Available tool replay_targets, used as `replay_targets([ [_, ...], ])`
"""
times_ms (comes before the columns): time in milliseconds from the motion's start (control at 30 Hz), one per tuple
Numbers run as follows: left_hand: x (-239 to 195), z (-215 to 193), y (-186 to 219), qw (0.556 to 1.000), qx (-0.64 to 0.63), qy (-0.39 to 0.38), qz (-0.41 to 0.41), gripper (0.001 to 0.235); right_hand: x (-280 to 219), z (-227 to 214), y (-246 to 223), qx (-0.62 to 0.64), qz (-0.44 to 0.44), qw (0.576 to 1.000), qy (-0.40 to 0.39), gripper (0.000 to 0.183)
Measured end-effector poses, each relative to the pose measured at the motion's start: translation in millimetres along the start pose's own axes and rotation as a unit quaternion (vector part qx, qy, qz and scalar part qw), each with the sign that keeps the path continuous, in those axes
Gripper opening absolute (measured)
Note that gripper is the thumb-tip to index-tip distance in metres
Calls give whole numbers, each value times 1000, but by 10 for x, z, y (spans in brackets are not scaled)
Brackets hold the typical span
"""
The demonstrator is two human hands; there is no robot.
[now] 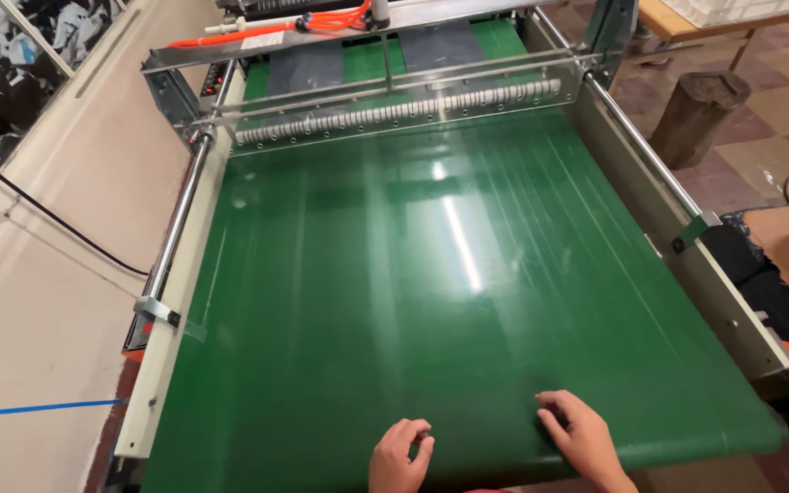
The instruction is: Folding black plastic bags and inserting them into clear plastic sleeves
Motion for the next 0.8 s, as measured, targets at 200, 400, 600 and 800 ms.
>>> replay_targets([
  [200, -29, 86, 18, 999, 1, -34, 3, 10, 30, -181, 102, 14, 49, 998, 21, 25],
  [400, 19, 91, 135, 998, -10, -59, 8, 10, 48, -357, 91, 27, 92, 994, 44, 26],
  [600, 43, 112, 232, 996, -17, -76, 36, 8, 68, -488, 64, 22, 109, 991, 79, 27],
  [800, 41, 127, 275, 994, -18, -98, 42, 10, 86, -517, 75, 34, 107, 989, 92, 27],
])
Point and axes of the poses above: each hand's wrist, its own x-axis towards the middle knuckle, its own z-axis out of the palm, y = z × x, the point moved 1 cm from there along x, towards the middle knuckle, and after that the axes turned 1 degree about -z, right-handed, at the moved point
